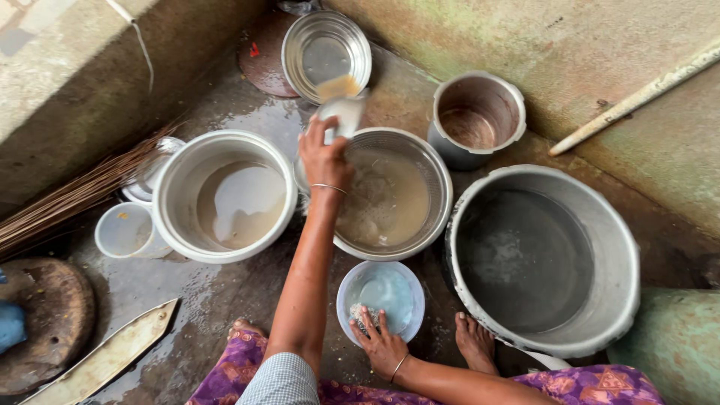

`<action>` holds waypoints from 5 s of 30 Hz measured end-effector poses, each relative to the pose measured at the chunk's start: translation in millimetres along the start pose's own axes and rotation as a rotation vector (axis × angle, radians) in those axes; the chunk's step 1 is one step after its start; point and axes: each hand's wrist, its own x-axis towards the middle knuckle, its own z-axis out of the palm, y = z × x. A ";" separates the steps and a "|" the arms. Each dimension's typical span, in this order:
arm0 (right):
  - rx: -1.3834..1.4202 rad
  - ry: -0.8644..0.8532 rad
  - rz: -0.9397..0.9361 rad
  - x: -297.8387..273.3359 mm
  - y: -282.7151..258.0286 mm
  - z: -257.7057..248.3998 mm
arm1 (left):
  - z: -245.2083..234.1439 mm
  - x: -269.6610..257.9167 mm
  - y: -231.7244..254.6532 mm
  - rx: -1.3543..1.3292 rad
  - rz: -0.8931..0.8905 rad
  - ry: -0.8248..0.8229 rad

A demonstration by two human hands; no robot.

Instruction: The person washes metal kitchenware including pots, bowls, and a large sieve by hand using a scrubbing pad and water from a large tub.

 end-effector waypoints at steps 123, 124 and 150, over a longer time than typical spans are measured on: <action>0.225 0.296 0.233 132.6 -9.5 -22.9 | -90.2 -311.1 -177.6 -0.610 -1.180 -0.612; 0.228 0.288 0.237 136.4 -14.1 -12.0 | -91.4 -308.4 -176.2 -0.636 -1.207 -0.614; -0.597 0.292 0.490 200.2 16.9 48.4 | -100.7 -313.7 -164.3 -0.649 -1.241 -0.503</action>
